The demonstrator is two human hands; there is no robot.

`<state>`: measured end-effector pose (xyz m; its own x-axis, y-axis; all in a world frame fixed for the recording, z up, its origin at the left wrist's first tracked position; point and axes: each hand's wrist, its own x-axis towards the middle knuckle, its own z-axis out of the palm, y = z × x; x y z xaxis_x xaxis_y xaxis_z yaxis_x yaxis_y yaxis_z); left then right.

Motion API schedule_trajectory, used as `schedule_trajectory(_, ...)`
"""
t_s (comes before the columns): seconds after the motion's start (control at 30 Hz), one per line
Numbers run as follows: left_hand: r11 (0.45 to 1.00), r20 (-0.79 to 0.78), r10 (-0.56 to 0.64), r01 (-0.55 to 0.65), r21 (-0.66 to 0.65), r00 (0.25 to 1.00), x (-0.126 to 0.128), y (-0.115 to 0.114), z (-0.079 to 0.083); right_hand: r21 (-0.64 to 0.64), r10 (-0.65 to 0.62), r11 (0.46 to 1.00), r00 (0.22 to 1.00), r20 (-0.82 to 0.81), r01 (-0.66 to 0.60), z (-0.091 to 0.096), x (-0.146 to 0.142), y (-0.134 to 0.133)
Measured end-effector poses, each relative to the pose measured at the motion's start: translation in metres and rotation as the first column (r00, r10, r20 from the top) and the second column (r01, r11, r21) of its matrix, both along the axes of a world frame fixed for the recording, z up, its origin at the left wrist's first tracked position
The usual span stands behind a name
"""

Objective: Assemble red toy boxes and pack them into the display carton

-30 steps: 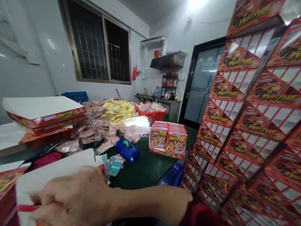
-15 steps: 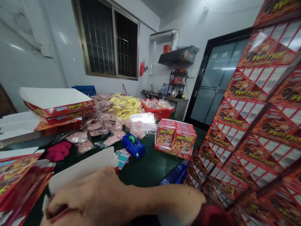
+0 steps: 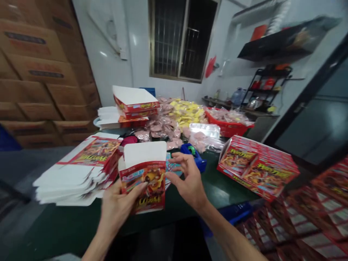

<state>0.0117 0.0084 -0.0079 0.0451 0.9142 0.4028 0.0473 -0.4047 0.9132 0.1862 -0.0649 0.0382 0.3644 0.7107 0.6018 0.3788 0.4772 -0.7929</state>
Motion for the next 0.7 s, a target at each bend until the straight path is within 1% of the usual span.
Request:
schedule_trajectory(0.03,0.996,0.015,-0.082,0.082,-0.044,0.997,0.001,0.002,-0.002,-0.047,0.086,0.995,0.994,-0.068,-0.089,-0.01,-0.001,0.01)
schedule_trajectory(0.07,0.989,0.03,-0.128,0.13,-0.071,0.991,0.002,0.003,-0.002,-0.064,0.141,0.987,0.983,-0.121,-0.15,-0.018,-0.003,0.018)
schedule_trajectory(0.1,0.986,0.024,-0.143,0.144,-0.082,0.989,0.002,0.004,-0.003,-0.058,0.17,0.982,0.974,-0.148,-0.18,-0.023,-0.006,0.024)
schedule_trajectory(0.13,0.991,-0.006,-0.122,0.121,-0.063,0.993,0.002,0.003,-0.003,-0.045,0.183,0.98,0.973,-0.143,-0.191,-0.026,-0.008,0.026)
schedule_trajectory(0.2,0.998,-0.103,-0.051,0.054,0.019,0.993,0.0,-0.001,-0.005,-0.029,0.203,0.978,0.978,-0.052,-0.205,-0.028,-0.011,0.025)
schedule_trajectory(0.27,0.994,-0.17,0.008,0.012,0.113,0.985,-0.002,-0.006,-0.01,-0.02,0.211,0.978,0.972,0.1,-0.21,-0.03,-0.01,0.017)
schedule_trajectory(0.37,0.978,-0.175,0.055,-0.018,0.206,0.983,-0.002,-0.01,-0.022,0.015,0.177,0.982,0.938,0.298,-0.19,-0.037,-0.004,0.007)
schedule_trajectory(0.43,0.968,-0.153,0.072,-0.031,0.251,0.986,0.0,-0.01,-0.032,0.004,0.163,0.984,0.914,0.372,-0.177,-0.042,0.001,0.005)
schedule_trajectory(0.53,0.931,-0.134,0.108,-0.054,0.36,0.985,0.004,-0.008,-0.039,-0.06,0.192,0.981,0.902,0.385,-0.183,-0.043,0.005,0.006)
schedule_trajectory(0.6,0.9,-0.117,0.133,-0.071,0.43,0.984,0.005,-0.007,-0.036,-0.058,0.201,0.979,0.9,0.386,-0.194,-0.038,0.005,0.008)
schedule_trajectory(0.7,0.885,-0.058,0.173,-0.13,0.447,0.983,0.005,-0.006,-0.022,0.021,0.154,0.984,0.903,0.4,-0.177,-0.033,0.001,0.01)
